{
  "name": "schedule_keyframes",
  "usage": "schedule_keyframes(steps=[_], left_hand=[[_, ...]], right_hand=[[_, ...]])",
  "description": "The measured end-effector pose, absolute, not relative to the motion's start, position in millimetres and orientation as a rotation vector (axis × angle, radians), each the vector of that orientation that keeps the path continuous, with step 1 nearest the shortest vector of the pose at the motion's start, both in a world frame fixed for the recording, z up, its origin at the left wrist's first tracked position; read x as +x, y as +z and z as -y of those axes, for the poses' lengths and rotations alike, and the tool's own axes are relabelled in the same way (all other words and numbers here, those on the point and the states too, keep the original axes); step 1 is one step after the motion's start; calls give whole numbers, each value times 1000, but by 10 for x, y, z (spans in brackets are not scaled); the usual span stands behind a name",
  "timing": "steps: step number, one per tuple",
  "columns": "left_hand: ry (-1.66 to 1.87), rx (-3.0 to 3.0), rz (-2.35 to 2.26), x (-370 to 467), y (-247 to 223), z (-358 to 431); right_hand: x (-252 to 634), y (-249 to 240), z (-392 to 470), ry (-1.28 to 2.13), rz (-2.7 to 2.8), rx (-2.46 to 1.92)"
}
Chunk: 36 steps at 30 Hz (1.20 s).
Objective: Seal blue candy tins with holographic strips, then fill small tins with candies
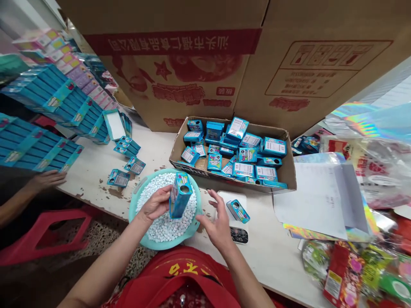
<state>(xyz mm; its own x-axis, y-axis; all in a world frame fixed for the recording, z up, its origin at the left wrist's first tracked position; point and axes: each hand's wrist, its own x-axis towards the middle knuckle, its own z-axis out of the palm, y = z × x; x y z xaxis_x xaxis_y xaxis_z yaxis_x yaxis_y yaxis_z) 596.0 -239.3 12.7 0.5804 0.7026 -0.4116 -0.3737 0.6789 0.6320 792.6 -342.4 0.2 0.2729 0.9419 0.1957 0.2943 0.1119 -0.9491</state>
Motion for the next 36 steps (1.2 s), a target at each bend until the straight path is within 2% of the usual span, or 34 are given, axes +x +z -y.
schedule_keyframes(steps=[4, 8, 12, 15, 19, 23, 27, 31, 36], left_hand=[[473, 474, -630, 6044, -33, 2790], [292, 788, -777, 6006, -140, 2850], [521, 1584, -1407, 5764, -267, 2443], [335, 2051, -1574, 5663, -430, 2172], [-45, 2184, -1665, 5772, -594, 2157], [-163, 2151, -1683, 5897, -596, 2277], [-69, 2088, -1681, 5901, -596, 2308], [219, 1906, -1751, 5877, -639, 2304], [693, 1180, -1631, 5857, -564, 2321]], right_hand=[[7834, 114, 3339, 1215, 1153, -1162], [7775, 158, 3393, 1476, 1043, -1149], [7665, 171, 3530, 1480, 949, -1297], [7534, 189, 3645, 1471, 1085, -1360], [7420, 171, 3746, 1425, 1277, -1316], [7450, 131, 3757, 1427, 1179, -1364], [7472, 117, 3724, 1500, 1099, -1337], [7438, 103, 3696, 1482, 1045, -1373], [7494, 84, 3618, 1224, 1110, -1531]])
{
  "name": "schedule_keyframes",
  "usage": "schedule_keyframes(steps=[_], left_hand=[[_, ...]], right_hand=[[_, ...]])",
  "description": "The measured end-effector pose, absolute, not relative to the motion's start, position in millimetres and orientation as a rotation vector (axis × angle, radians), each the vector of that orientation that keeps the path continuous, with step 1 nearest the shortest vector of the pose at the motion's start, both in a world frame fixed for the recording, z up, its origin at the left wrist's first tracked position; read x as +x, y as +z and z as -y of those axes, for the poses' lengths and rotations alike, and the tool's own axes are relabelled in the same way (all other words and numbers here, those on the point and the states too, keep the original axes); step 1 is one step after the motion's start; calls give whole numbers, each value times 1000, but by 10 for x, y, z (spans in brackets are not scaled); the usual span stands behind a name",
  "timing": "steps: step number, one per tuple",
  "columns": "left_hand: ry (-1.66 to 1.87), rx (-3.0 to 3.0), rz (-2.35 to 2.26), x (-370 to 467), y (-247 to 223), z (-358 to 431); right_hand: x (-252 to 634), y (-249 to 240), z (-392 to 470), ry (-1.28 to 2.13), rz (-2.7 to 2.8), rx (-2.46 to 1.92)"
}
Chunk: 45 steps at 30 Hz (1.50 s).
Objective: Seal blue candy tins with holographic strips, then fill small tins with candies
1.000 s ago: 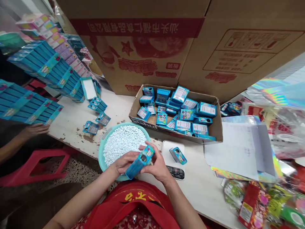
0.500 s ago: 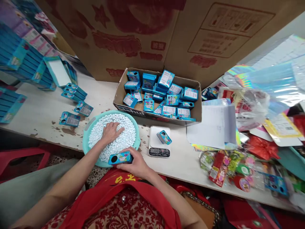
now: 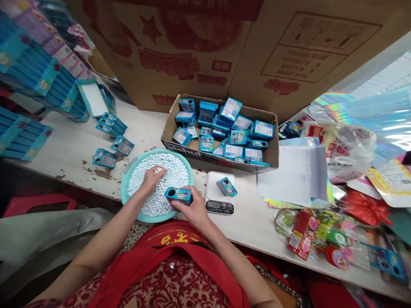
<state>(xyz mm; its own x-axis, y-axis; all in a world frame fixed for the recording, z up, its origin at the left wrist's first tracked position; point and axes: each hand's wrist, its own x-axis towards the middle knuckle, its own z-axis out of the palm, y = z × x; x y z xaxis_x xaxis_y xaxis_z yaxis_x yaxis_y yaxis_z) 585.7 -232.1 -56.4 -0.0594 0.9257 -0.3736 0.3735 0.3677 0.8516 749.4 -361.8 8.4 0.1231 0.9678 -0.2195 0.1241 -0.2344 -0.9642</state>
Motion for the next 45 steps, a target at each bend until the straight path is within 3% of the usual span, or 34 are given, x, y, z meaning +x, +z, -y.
schedule_keyframes(steps=[4, 11, 17, 45], left_hand=[[863, 649, -1330, 5862, -229, 2367], [1162, 463, -943, 6005, 360, 2507], [1324, 483, -1012, 6062, 363, 2517], [1344, 634, -1018, 6168, 480, 2521]], right_hand=[[7524, 85, 3478, 931, 1301, -1629], [7277, 101, 3221, 732, 1577, -1616], [7178, 124, 3146, 720, 1660, -1586], [7251, 265, 3114, 790, 1535, -1517]])
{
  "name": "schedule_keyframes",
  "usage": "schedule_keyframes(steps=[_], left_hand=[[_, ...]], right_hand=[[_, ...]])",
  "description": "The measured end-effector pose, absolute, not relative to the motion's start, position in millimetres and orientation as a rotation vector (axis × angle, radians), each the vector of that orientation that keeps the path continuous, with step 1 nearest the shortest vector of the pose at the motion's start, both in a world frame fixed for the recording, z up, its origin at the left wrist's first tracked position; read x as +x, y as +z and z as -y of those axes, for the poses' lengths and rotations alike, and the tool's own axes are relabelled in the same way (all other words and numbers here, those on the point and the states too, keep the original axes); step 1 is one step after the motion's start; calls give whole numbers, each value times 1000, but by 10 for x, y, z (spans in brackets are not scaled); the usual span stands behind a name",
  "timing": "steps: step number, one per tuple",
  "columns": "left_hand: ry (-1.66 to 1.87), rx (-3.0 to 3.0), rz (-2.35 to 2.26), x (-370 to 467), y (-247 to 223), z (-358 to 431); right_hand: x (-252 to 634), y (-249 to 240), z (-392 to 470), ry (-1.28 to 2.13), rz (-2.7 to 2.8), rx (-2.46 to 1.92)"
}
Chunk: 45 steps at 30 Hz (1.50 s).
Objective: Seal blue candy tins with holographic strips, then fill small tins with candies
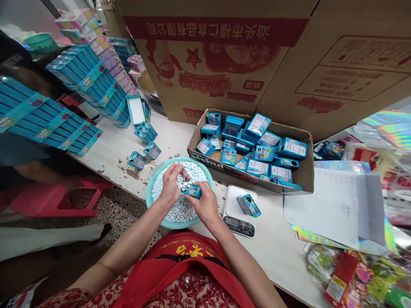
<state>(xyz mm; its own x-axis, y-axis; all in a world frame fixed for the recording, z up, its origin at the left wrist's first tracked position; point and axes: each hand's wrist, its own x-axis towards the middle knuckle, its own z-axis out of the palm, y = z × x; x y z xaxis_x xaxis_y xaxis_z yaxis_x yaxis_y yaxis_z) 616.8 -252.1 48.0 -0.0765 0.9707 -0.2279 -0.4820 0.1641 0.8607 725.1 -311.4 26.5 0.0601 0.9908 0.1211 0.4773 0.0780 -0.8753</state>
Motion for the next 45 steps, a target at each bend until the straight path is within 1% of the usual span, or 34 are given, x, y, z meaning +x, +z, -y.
schedule_keyframes(steps=[23, 30, 33, 35, 36, 37, 39, 41, 43, 45], left_hand=[[1287, 746, -990, 6196, 557, 2613], [1332, 725, -933, 6220, 689, 2648], [1392, 785, -1012, 6067, 597, 2534], [1405, 924, -1180, 5888, 379, 2400], [1347, 1045, -1303, 5797, 231, 2334], [1217, 1213, -1442, 5719, 69, 2279], [830, 1543, -1638, 5634, -250, 2227], [480, 1765, -1720, 5664, -489, 2256], [256, 1871, -1752, 5769, -614, 2332], [149, 1903, -1763, 5872, -648, 2403]], right_hand=[[7258, 286, 3091, 830, 1455, -1485], [7240, 321, 3123, 874, 1401, -1396], [7311, 355, 3194, 894, 1375, -1380], [7394, 355, 3250, 847, 1330, -1385], [7438, 346, 3275, 820, 1312, -1399], [7480, 334, 3296, 801, 1301, -1420], [7545, 314, 3323, 790, 1305, -1460], [7578, 315, 3336, 788, 1317, -1481], [7583, 333, 3337, 764, 1316, -1477], [7570, 344, 3327, 739, 1307, -1469]])
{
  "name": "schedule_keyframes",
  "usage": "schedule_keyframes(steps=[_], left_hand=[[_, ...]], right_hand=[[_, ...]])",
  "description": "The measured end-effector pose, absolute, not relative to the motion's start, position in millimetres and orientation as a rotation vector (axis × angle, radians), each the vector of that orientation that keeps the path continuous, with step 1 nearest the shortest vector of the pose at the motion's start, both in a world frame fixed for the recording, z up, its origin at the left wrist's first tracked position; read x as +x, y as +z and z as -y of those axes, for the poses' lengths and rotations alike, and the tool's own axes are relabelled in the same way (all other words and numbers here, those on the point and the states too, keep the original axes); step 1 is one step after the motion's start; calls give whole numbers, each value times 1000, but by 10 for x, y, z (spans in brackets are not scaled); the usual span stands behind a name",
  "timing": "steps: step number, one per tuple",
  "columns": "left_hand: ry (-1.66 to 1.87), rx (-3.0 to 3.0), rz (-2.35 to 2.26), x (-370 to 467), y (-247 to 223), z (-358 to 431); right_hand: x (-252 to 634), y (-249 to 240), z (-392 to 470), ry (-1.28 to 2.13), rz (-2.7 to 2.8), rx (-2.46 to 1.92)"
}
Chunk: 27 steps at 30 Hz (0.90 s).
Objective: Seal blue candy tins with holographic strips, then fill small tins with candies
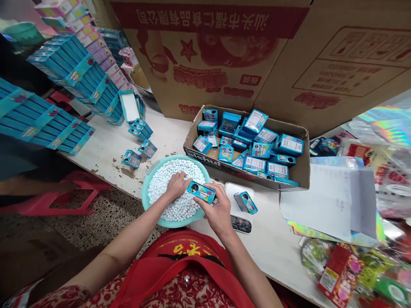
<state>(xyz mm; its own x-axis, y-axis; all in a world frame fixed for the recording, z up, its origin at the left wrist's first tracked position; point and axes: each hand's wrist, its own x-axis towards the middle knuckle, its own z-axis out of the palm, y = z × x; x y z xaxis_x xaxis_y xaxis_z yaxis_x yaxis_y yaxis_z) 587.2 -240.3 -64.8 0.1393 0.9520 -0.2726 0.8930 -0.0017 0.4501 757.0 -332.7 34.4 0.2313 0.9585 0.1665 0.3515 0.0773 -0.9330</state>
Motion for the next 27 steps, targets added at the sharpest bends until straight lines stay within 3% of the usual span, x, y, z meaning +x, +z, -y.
schedule_keyframes(steps=[3, 8, 14, 19, 27], left_hand=[[218, 1842, -1760, 5914, -647, 2433], [781, 1198, -1594, 5801, -573, 2372], [1102, 438, -1139, 5868, 4, 2428], [1274, 473, -954, 6029, 356, 2529], [1366, 561, -1044, 6093, 438, 2542]], right_hand=[[7541, 316, 3298, 760, 1323, -1487], [7514, 249, 3267, 768, 1362, -1554], [7417, 205, 3232, 752, 1477, -1576], [7223, 193, 3156, 778, 1607, -1632], [7182, 296, 3163, 783, 1561, -1597]])
